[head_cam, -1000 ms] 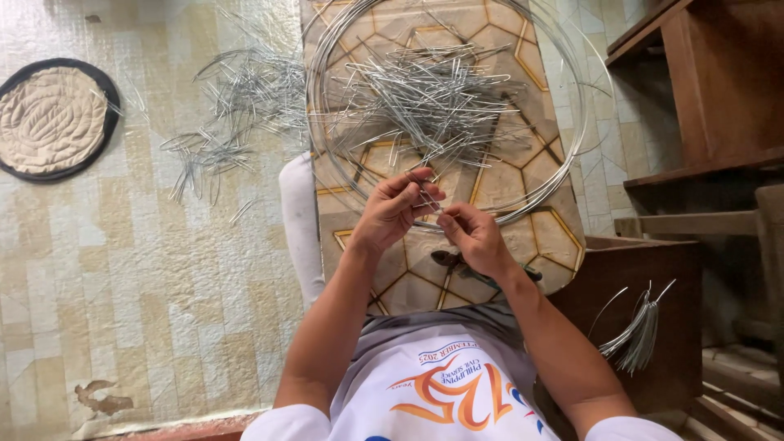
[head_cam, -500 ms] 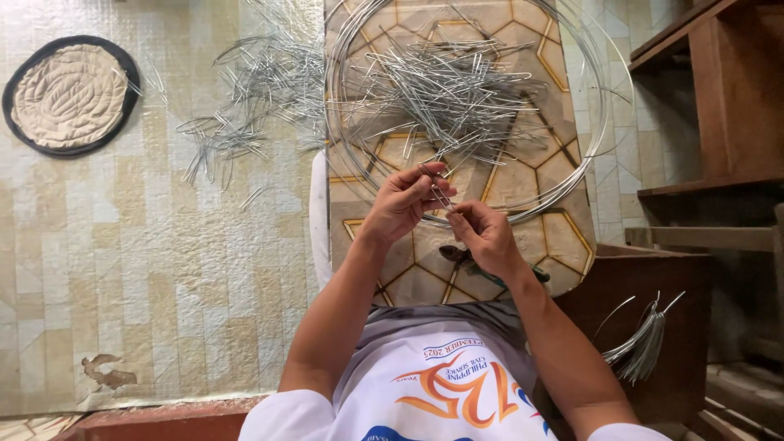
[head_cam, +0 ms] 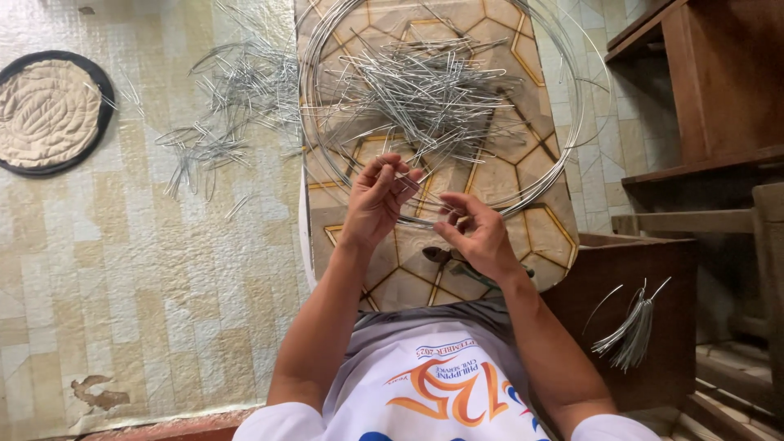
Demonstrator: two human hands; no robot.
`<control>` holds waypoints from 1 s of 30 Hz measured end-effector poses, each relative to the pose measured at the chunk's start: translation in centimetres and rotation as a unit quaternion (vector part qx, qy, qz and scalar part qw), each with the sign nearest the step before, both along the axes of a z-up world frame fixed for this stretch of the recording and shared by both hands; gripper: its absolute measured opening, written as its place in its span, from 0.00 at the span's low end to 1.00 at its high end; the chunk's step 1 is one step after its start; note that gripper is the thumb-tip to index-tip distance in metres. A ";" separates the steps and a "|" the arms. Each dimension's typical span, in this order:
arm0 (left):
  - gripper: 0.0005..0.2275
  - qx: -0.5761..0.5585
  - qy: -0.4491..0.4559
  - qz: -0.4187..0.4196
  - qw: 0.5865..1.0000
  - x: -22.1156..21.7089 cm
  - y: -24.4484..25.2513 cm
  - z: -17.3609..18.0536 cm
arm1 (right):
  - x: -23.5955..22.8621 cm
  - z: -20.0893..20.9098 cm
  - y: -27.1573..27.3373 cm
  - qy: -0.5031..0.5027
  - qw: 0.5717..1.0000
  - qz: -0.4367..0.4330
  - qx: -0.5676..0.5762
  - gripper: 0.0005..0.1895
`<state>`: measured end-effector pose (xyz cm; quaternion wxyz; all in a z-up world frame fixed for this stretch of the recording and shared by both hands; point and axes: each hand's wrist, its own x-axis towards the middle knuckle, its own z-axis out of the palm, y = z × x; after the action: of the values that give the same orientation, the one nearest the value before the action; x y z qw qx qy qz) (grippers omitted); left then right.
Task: Assembling a circular wire frame by attaching small wire segments using pliers
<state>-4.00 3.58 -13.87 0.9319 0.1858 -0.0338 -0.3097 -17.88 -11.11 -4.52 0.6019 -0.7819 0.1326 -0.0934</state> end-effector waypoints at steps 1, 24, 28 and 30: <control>0.11 -0.001 -0.001 -0.001 1.000 0.0 0.1 0.0 | -0.3 0.4 -0.4 -0.001 1.000 -0.001 -0.001 0.24; 0.11 0.013 0.011 -0.058 0.998 0.5 0.4 -1.7 | 0.0 -8.2 -27.6 0.065 0.653 0.059 -0.752 0.17; 0.11 0.007 0.007 -0.060 0.998 0.7 0.5 -2.1 | 0.4 -9.1 -30.1 0.052 0.633 0.079 -0.768 0.10; 0.11 -0.019 0.009 -0.064 0.998 0.6 0.8 -1.8 | 0.3 -9.1 -30.7 0.060 0.623 0.092 -0.775 0.09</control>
<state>-3.44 4.39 -15.67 0.9139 0.1623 -0.0428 -0.3695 -17.53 -41.81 -13.66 -0.2301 -0.9710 -0.0256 -0.0589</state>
